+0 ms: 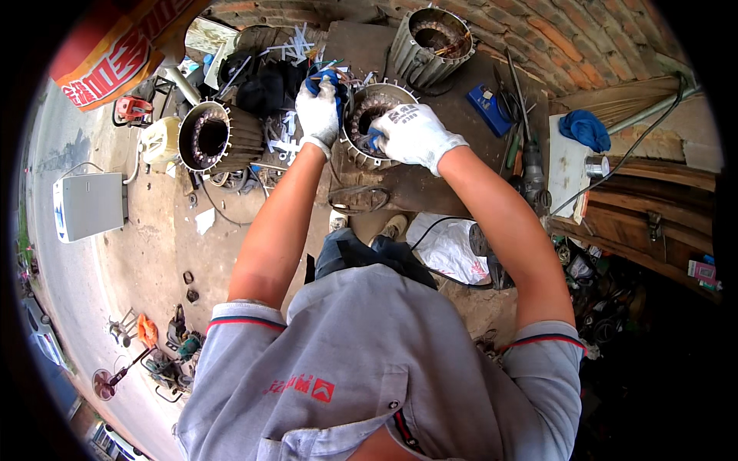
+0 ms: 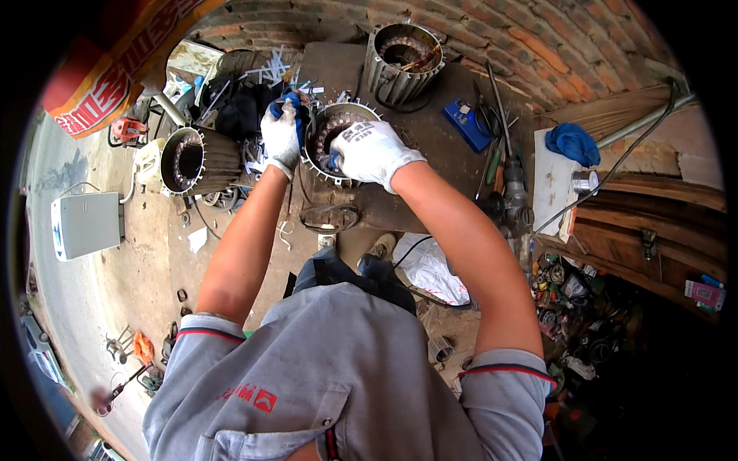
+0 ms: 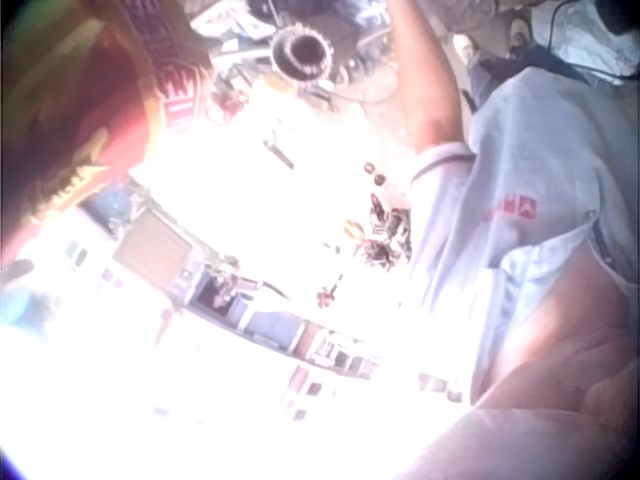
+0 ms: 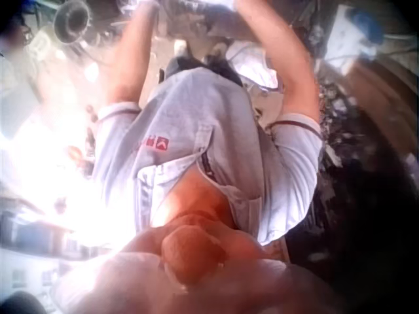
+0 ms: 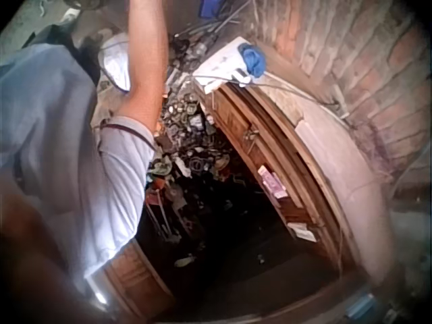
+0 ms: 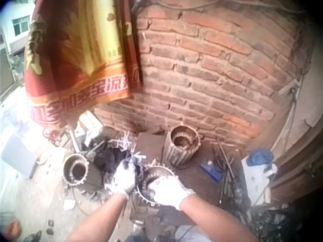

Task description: The person uses a hammer and a metal rod to drive out copper windings from a cylindrical motor stator. After loosening the windings, they pull the copper coils out by hand and place them into a white plastic bag. The person then moves the empty stator casing aside.

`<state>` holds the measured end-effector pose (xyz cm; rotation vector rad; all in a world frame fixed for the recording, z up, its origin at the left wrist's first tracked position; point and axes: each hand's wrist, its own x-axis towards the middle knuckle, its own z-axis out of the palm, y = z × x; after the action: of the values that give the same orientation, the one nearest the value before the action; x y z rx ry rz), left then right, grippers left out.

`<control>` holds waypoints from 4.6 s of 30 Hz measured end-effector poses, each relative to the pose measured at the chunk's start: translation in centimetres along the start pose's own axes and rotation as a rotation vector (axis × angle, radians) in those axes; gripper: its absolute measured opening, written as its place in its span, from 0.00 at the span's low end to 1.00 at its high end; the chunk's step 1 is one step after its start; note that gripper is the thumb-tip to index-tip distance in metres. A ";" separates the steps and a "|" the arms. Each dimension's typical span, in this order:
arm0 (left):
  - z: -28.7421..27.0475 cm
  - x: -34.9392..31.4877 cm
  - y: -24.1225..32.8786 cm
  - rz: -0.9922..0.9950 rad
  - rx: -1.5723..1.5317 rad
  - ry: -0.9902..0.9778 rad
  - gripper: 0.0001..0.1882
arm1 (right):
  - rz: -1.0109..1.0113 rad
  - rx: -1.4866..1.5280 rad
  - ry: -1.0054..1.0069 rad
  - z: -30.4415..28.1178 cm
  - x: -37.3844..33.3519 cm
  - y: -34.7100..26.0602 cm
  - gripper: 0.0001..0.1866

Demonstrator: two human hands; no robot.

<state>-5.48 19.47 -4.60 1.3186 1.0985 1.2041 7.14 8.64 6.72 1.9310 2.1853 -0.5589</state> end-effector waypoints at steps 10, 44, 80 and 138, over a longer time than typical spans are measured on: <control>-0.2 -1.6 1.0 -0.061 0.080 0.034 0.08 | 0.196 -0.127 0.027 -2.3 0.3 1.7 0.10; 0.1 -1.8 1.4 -0.093 -0.059 0.019 0.08 | 0.134 0.181 -0.215 0.0 1.8 0.3 0.32; 0.3 -1.8 1.4 -0.150 -0.054 0.021 0.11 | 0.096 -0.186 -0.200 -2.6 2.1 0.3 0.15; 0.5 -1.2 0.1 0.028 0.193 0.055 0.10 | 0.034 -0.334 -0.136 -1.6 1.9 0.3 0.12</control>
<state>-5.06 18.20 -4.60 1.4582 1.2641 1.1840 7.29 11.04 7.46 1.7002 2.0082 -0.2868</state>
